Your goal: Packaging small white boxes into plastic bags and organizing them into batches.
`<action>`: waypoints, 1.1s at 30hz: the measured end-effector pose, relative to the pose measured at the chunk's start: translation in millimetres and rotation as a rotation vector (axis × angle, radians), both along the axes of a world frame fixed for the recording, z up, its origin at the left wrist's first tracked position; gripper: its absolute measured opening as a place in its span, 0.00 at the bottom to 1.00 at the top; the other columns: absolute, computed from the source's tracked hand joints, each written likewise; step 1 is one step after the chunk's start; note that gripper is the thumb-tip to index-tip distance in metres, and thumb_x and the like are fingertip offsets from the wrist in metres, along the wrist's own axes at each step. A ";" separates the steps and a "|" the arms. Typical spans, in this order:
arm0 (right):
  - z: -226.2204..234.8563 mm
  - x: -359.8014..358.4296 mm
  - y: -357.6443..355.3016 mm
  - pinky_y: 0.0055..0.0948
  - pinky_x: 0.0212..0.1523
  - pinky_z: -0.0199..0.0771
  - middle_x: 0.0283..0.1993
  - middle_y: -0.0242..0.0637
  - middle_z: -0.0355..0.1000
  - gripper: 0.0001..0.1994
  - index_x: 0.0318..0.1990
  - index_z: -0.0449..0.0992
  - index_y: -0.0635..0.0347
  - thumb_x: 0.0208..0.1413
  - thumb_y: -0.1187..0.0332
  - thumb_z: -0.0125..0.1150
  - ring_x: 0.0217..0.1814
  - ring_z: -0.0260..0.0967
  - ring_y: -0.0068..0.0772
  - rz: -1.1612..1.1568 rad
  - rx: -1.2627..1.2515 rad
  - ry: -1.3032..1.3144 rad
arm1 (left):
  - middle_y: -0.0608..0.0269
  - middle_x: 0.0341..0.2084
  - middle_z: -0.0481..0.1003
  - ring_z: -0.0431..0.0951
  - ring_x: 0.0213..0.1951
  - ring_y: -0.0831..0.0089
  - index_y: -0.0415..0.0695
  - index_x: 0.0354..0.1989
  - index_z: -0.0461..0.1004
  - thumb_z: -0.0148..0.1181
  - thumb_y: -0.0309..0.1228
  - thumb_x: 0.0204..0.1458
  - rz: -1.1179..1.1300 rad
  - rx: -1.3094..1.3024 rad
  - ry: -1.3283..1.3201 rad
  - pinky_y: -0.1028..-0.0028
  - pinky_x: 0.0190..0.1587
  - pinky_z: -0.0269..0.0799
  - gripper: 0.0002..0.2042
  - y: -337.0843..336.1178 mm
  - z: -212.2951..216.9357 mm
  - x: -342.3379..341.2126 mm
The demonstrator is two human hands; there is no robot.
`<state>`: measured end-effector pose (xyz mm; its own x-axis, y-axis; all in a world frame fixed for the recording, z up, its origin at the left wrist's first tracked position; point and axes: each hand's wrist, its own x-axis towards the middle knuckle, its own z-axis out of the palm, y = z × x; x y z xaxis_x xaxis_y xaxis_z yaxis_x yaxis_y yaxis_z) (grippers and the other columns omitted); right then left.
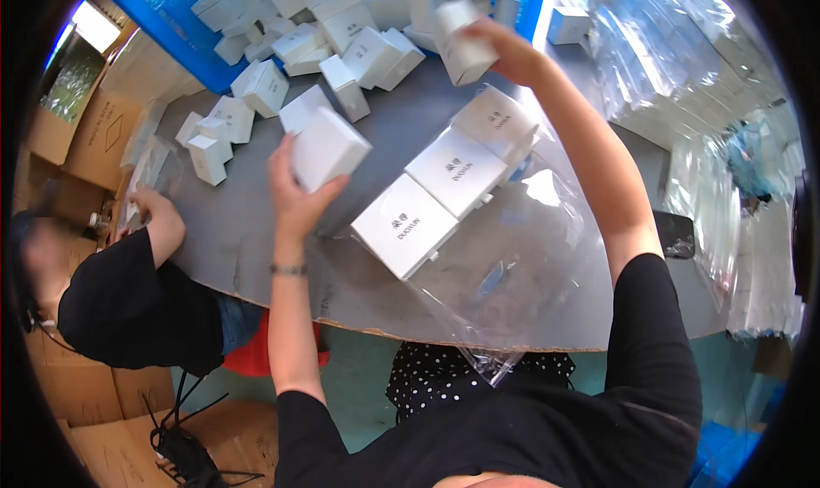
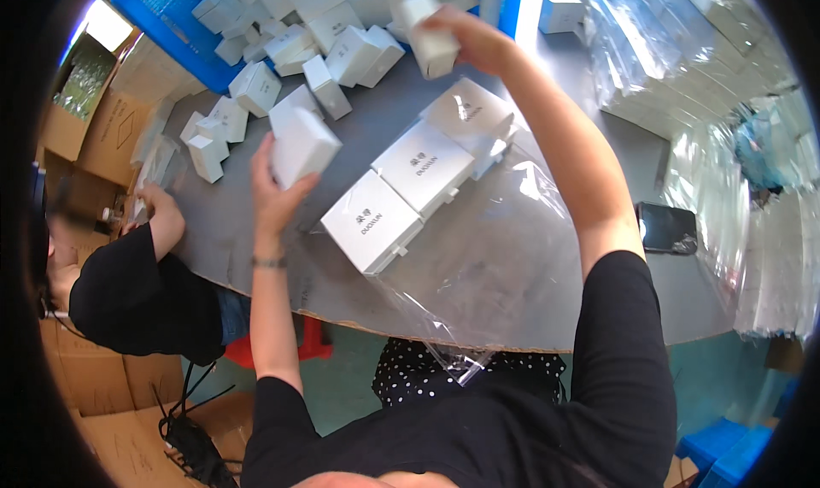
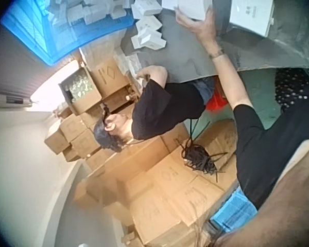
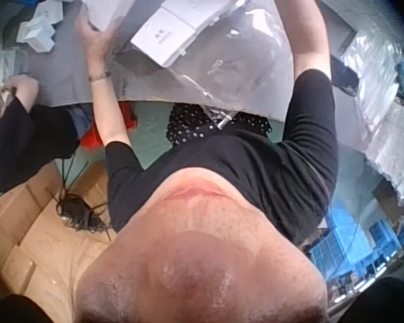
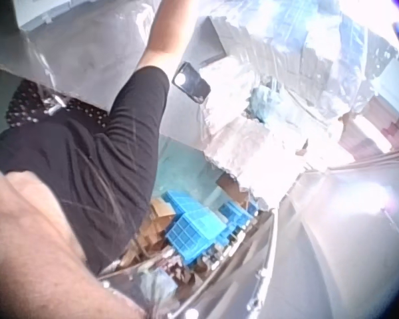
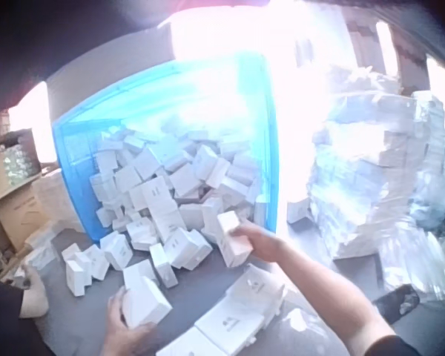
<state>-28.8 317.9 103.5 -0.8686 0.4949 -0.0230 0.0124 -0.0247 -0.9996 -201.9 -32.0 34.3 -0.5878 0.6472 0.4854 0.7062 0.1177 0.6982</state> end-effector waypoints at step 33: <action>-57.6 341.5 -187.5 0.59 0.60 0.64 0.70 0.57 0.54 0.49 0.64 0.61 0.60 0.40 0.34 0.65 0.67 0.59 0.62 -0.946 0.881 -1.050 | 0.36 0.58 0.53 0.64 0.55 0.42 0.25 0.63 0.54 0.74 0.38 0.41 -0.448 -0.290 0.229 0.58 0.57 0.68 0.45 -8.4 1.0 377.2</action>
